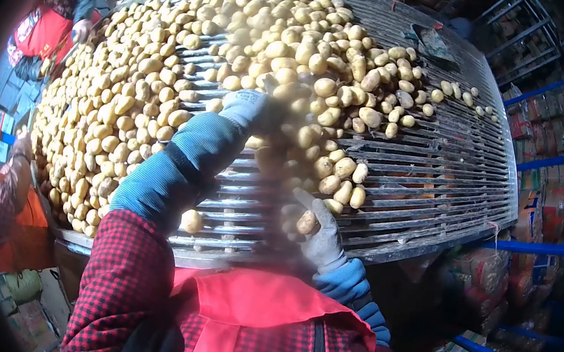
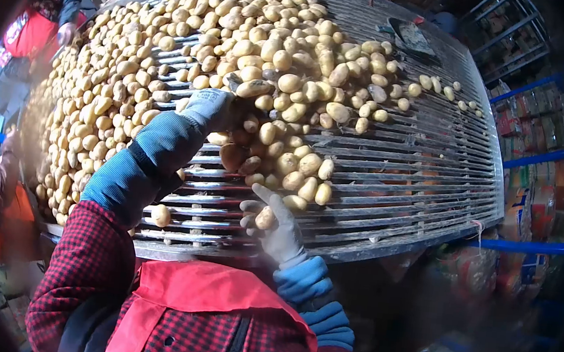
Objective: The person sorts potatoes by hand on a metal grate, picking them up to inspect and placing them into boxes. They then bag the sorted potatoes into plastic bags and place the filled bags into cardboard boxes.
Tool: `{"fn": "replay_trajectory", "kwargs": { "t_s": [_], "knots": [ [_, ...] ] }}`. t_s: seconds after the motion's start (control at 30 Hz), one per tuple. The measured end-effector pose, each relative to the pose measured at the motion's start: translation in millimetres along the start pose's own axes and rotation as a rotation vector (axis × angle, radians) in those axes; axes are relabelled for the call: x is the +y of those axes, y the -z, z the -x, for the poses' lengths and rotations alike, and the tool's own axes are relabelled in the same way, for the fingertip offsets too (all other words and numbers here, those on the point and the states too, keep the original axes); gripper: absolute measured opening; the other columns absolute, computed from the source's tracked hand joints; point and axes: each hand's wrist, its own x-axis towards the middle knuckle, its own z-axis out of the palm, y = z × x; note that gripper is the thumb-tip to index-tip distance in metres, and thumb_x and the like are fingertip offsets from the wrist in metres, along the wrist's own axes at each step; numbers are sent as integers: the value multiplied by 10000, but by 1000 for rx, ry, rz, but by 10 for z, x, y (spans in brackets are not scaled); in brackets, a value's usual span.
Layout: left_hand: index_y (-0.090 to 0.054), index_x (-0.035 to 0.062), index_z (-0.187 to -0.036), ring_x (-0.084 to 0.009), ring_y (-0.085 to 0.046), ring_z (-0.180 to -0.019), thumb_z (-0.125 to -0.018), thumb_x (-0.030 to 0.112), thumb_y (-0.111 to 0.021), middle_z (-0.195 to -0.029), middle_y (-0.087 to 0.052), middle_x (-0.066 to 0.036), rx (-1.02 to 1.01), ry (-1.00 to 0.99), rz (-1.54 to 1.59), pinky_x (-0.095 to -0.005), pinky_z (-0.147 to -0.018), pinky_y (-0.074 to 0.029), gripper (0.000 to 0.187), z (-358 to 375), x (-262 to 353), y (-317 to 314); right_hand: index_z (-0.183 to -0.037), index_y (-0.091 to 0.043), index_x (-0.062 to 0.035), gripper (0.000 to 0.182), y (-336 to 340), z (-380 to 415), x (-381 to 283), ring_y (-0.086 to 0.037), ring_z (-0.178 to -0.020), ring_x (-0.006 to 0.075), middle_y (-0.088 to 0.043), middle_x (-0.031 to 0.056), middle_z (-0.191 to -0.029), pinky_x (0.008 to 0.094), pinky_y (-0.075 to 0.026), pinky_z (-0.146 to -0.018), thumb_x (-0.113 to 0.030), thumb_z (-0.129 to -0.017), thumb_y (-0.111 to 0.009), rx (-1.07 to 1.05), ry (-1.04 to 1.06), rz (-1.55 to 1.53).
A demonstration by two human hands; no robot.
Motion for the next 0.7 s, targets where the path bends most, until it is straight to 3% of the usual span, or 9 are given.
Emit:
{"fn": "replay_trajectory", "kwargs": {
  "t_s": [0.13,0.23,0.37,0.5,0.53,0.6,0.63,0.67,0.7],
  "knots": [
    [-758,65,-1090,-346,-745,-969,-839,386,-708,-1013,-764,-187,-100,64,-107,-472,-851,-585,411,-163,36,8,-1512,-495,-140,612,19,-15,-17,-664,-882,190,-679,104,-1149,315,-525,-763,-544,-1053,-476,-29,-18,15],
    [-765,74,-1094,-353,-742,-978,-828,388,-733,-1027,-764,-183,-164,58,-90,-479,-850,-583,412,-87,111,264,-1512,-481,-81,636,-77,7,31,-667,-897,189,-676,119,-1174,308,-530,-771,-530,-1062,-466,-83,-79,-122],
    [-766,128,-1035,-362,-735,-938,-847,464,-735,-973,-757,-168,-75,31,-19,-485,-814,-571,386,-41,-42,79,-1491,-467,13,619,-112,99,-242,-687,-918,186,-684,150,-1187,294,-556,-784,-453,-1084,-474,-268,49,536],
    [-734,152,-1023,-365,-705,-831,-836,506,-769,-850,-731,-121,118,-60,283,-468,-757,-545,402,299,-277,-203,-1473,-496,-10,518,-124,-61,-740,-700,-867,174,-712,143,-1142,269,-564,-736,-364,-1095,-488,-165,150,549],
    [-733,137,-1061,-266,-679,-740,-888,450,-767,-811,-706,-69,84,-40,440,-402,-690,-523,359,399,-318,-328,-1457,-514,-18,486,-145,-146,-906,-701,-850,163,-720,136,-1135,262,-567,-707,-339,-1092,-502,-98,217,551],
    [-724,97,-1097,-140,-606,-713,-945,370,-732,-806,-660,-2,5,56,979,-313,-647,-474,313,700,-264,-375,-1448,-540,-29,417,-207,-318,-1245,-705,-805,147,-731,115,-1120,240,-562,-654,-249,-1098,-486,15,352,628],
    [-718,76,-1116,-85,-572,-710,-970,330,-715,-811,-638,27,-20,121,1182,-273,-630,-450,293,859,-235,-374,-1450,-541,-32,430,-199,-419,-1359,-694,-807,136,-730,113,-1113,233,-553,-658,-275,-1101,-481,29,349,693],
    [-710,55,-1136,-46,-542,-726,-987,289,-698,-828,-620,44,-33,203,1256,-242,-622,-425,277,1006,-227,-364,-1452,-542,-35,444,-190,-493,-1432,-683,-808,126,-729,111,-1106,226,-544,-662,-302,-1103,-475,42,345,759],
    [-693,55,-1163,-61,-568,-764,-971,274,-714,-882,-643,34,16,123,1435,-241,-639,-436,292,1078,-281,-561,-1451,-544,-38,441,-164,-539,-1453,-676,-811,122,-727,112,-1104,223,-540,-670,-299,-1104,-471,-18,302,794]
  ]
}}
